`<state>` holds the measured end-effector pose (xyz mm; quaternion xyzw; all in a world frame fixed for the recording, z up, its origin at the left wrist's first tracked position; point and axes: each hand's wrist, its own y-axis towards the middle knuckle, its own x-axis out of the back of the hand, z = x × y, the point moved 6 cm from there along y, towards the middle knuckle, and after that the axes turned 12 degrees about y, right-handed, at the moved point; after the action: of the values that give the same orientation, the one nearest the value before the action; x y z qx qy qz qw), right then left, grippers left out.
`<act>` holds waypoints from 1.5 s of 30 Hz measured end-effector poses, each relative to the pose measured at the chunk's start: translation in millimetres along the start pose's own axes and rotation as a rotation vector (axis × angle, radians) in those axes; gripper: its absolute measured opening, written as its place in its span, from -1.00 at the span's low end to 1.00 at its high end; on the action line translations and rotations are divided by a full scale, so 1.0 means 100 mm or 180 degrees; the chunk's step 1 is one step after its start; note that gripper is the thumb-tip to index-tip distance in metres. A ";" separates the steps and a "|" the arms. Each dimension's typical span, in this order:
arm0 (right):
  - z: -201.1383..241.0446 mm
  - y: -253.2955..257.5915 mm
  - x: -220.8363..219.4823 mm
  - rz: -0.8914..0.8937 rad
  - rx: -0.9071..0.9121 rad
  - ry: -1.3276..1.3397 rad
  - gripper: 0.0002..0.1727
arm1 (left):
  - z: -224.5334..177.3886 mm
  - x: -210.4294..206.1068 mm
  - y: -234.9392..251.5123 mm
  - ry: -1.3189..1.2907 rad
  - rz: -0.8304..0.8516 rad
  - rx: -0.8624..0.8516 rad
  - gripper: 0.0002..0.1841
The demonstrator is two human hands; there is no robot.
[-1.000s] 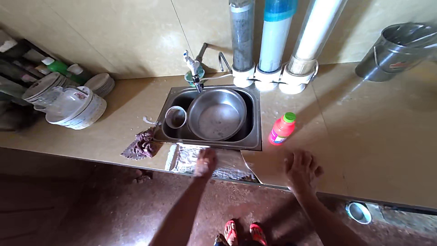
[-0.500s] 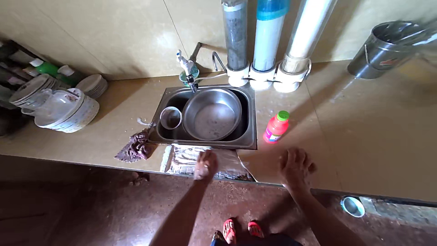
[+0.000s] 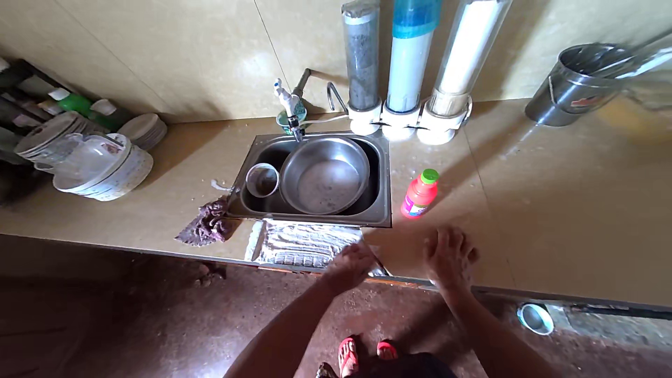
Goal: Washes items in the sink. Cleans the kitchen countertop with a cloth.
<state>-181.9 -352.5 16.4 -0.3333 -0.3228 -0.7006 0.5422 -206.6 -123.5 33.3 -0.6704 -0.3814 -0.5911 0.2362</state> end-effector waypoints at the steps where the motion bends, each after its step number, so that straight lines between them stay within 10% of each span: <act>1: -0.01 -0.01 -0.01 0.0043 -0.0031 -0.0016 -0.38 | 0.16 0.04 -0.04 0.0031 0.0206 0.0296 -0.79; 4: -0.01 0.01 -0.03 0.0134 -0.0150 -0.0073 -0.37 | 0.51 0.16 -0.16 0.0049 0.0275 0.0784 -0.75; 10: -0.01 0.01 -0.02 0.0160 -0.0141 -0.0041 -0.40 | -0.24 -0.01 0.10 0.0000 -0.0139 -0.0183 -0.84; 14: -0.02 0.00 -0.04 0.0188 -0.0161 -0.0070 -0.38 | 0.36 0.11 0.01 0.0095 0.0349 0.0816 -0.74; 20: 0.00 0.00 -0.01 0.0129 -0.0120 -0.0074 -0.42 | -0.27 -0.03 0.09 0.0071 -0.0509 -0.0139 -0.86; 25: -0.02 0.00 -0.02 0.0043 -0.0069 -0.0056 -0.40 | 0.17 0.04 0.10 0.0125 0.0054 0.0724 -0.76; 30: 0.01 0.00 0.00 0.0183 -0.0177 -0.0064 -0.42 | -0.30 -0.04 0.11 -0.0113 -0.0069 -0.0076 -0.84; 38: -0.02 0.00 -0.03 0.0054 -0.0085 -0.0059 -0.37 | 0.88 0.25 -0.11 0.0060 0.0453 0.2225 -0.65; 45: 0.00 -0.02 -0.02 -0.0122 0.0138 0.0044 -0.41 | 0.50 0.12 -0.19 0.0306 -0.0474 0.1274 -0.78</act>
<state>-183.1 -351.3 14.1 -0.3102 -0.3405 -0.7060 0.5380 -190.6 -70.8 32.7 -0.5511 -0.5279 -0.5506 0.3381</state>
